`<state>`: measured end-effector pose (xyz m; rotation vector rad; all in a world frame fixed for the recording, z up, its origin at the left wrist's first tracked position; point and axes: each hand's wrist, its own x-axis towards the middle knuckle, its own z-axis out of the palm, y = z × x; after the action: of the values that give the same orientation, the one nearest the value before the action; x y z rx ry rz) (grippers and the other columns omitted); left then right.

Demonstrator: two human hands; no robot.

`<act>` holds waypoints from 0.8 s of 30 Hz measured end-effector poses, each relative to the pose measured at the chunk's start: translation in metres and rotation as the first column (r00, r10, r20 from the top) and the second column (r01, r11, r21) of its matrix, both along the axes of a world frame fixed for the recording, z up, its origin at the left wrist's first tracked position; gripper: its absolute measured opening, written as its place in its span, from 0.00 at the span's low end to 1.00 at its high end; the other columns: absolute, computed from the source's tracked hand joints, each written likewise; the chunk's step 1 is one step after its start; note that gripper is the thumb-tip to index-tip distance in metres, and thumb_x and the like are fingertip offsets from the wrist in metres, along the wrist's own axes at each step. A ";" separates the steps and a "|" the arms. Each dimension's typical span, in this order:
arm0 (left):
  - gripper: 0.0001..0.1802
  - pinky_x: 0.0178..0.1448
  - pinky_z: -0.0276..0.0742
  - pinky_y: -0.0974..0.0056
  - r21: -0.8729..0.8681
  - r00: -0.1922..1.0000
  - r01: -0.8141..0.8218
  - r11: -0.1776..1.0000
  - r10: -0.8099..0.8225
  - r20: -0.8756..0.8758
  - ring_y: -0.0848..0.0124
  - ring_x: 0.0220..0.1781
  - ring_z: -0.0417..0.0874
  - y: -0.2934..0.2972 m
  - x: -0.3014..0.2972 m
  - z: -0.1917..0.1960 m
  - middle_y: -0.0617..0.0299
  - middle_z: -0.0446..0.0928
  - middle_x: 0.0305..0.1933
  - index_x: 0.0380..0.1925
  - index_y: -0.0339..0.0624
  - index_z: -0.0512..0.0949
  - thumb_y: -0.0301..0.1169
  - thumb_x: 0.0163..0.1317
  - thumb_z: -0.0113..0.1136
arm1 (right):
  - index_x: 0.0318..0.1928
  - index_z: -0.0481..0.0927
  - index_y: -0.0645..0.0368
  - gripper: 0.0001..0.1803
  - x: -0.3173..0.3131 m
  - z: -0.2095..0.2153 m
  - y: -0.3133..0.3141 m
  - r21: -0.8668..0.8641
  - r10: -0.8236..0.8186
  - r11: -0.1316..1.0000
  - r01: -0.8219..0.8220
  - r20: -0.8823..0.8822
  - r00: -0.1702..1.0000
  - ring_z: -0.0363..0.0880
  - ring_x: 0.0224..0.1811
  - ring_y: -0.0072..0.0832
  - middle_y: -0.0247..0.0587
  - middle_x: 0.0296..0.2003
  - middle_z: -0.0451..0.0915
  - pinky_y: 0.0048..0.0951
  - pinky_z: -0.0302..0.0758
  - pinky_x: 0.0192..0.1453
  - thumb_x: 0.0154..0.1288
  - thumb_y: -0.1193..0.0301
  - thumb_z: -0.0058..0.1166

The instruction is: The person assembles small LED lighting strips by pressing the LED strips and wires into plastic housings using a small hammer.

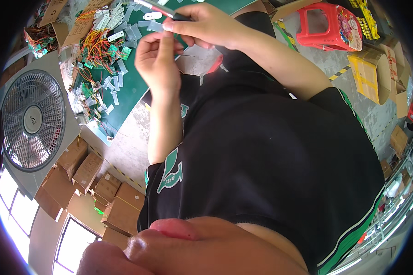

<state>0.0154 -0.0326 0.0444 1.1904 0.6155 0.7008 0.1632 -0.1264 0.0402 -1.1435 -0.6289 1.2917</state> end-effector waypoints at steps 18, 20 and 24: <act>0.17 0.67 0.72 0.49 0.908 0.901 0.416 0.055 0.115 -0.419 0.56 0.66 0.79 0.053 -0.016 -0.020 0.60 0.83 0.60 0.51 0.49 0.87 0.30 0.61 0.68 | 0.40 0.77 0.62 0.12 0.063 0.013 0.002 -0.291 0.120 0.957 0.015 0.440 0.890 0.73 0.20 0.17 0.33 0.27 0.80 0.23 0.71 0.24 0.76 0.65 0.61; 0.19 0.71 0.68 0.45 0.887 0.884 0.459 0.043 0.079 -0.461 0.55 0.70 0.76 0.065 -0.017 -0.027 0.60 0.81 0.63 0.54 0.52 0.86 0.34 0.62 0.67 | 0.43 0.76 0.63 0.10 0.060 0.019 0.013 -0.349 0.176 0.937 0.020 0.520 0.836 0.73 0.22 0.17 0.34 0.27 0.79 0.24 0.71 0.24 0.77 0.68 0.59; 0.22 0.77 0.62 0.41 0.826 0.826 0.563 0.002 -0.004 -0.563 0.54 0.75 0.72 0.073 -0.015 -0.031 0.60 0.78 0.68 0.59 0.56 0.83 0.40 0.64 0.67 | 0.42 0.76 0.64 0.09 0.064 -0.002 0.022 -0.380 0.205 0.925 0.009 0.518 0.830 0.73 0.22 0.17 0.34 0.27 0.80 0.25 0.71 0.24 0.76 0.70 0.58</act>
<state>0.0006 0.0400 0.0135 2.8389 0.0346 0.4028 0.2273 -0.1042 0.0387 -1.8563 -0.8999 1.1931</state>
